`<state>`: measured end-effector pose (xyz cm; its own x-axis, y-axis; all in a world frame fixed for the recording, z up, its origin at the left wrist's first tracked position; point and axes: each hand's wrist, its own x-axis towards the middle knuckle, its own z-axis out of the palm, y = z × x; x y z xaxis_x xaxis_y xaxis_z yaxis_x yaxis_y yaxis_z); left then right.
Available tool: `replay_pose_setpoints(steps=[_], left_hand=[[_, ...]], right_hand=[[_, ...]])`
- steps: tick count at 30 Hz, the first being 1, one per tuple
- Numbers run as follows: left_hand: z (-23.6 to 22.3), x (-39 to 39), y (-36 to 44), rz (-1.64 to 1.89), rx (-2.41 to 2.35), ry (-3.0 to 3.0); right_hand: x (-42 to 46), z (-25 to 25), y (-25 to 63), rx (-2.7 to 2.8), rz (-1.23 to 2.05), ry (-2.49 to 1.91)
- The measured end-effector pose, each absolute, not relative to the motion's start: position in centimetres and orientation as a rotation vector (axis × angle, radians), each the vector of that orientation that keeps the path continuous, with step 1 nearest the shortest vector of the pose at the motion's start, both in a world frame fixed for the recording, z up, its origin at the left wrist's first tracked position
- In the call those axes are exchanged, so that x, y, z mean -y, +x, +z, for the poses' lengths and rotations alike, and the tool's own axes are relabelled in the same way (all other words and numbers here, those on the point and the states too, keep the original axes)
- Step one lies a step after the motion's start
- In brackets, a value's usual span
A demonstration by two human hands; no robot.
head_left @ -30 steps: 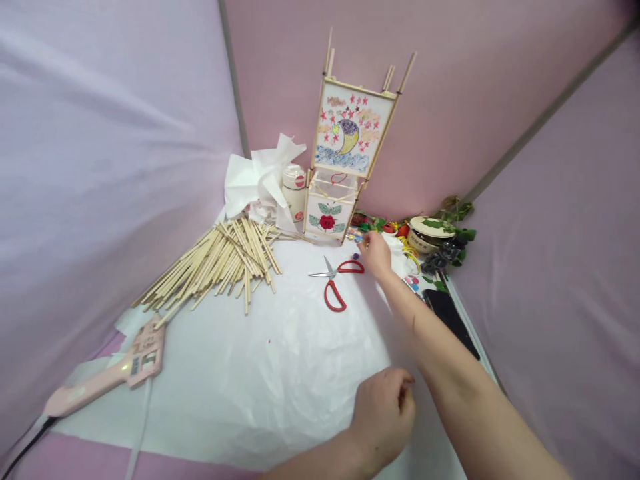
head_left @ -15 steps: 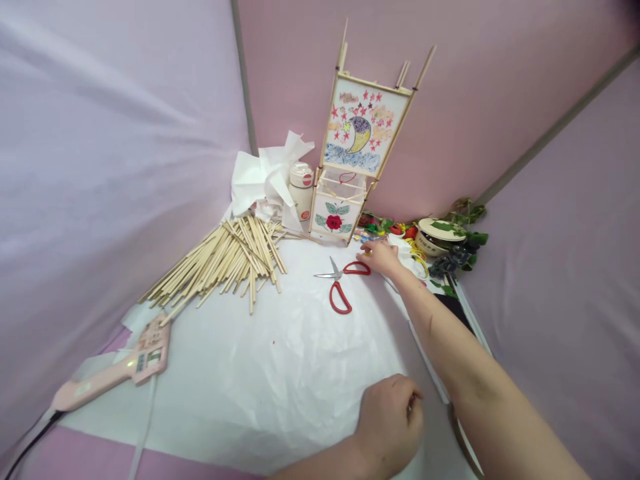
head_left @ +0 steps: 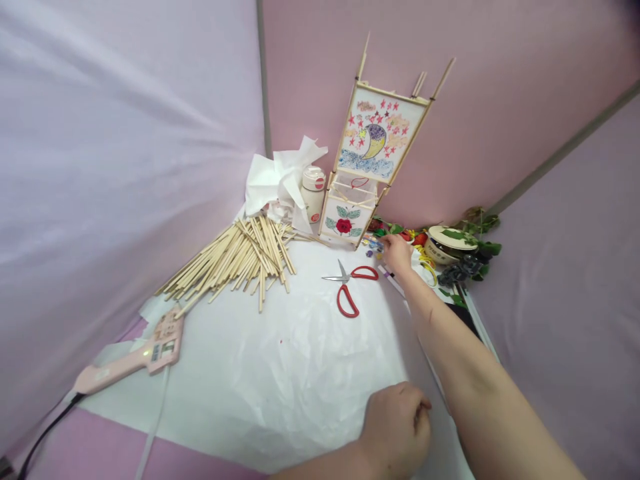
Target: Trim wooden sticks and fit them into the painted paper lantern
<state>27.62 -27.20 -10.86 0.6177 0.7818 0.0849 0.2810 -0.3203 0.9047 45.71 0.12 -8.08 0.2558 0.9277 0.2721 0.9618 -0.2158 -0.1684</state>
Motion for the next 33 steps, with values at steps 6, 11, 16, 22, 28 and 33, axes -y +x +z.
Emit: replay_pose_setpoints(steps=[6,11,16,22,28,33], left_hand=[[-10.6,27.1,27.6,0.625,-0.849,1.886],[-10.8,27.1,27.6,0.617,-0.858,1.905],[-11.0,27.2,27.7,0.642,-0.869,1.888],[-10.8,27.3,27.7,0.695,-0.884,1.790],[-10.2,27.1,27.7,0.794,-0.965,1.474],[-10.2,27.2,27.6,0.840,-0.975,1.471]], right_hand=[[0.5,-8.1,47.0,1.886,-0.017,-2.246],[1.2,-8.7,46.2,1.831,-0.020,-2.264],[2.0,-7.9,45.4,1.690,-0.050,-2.171],[4.9,-6.8,43.9,1.509,0.081,-1.929],[10.9,-8.2,41.7,1.304,0.424,-1.702],[15.8,-9.9,39.3,1.126,0.576,-1.624]])
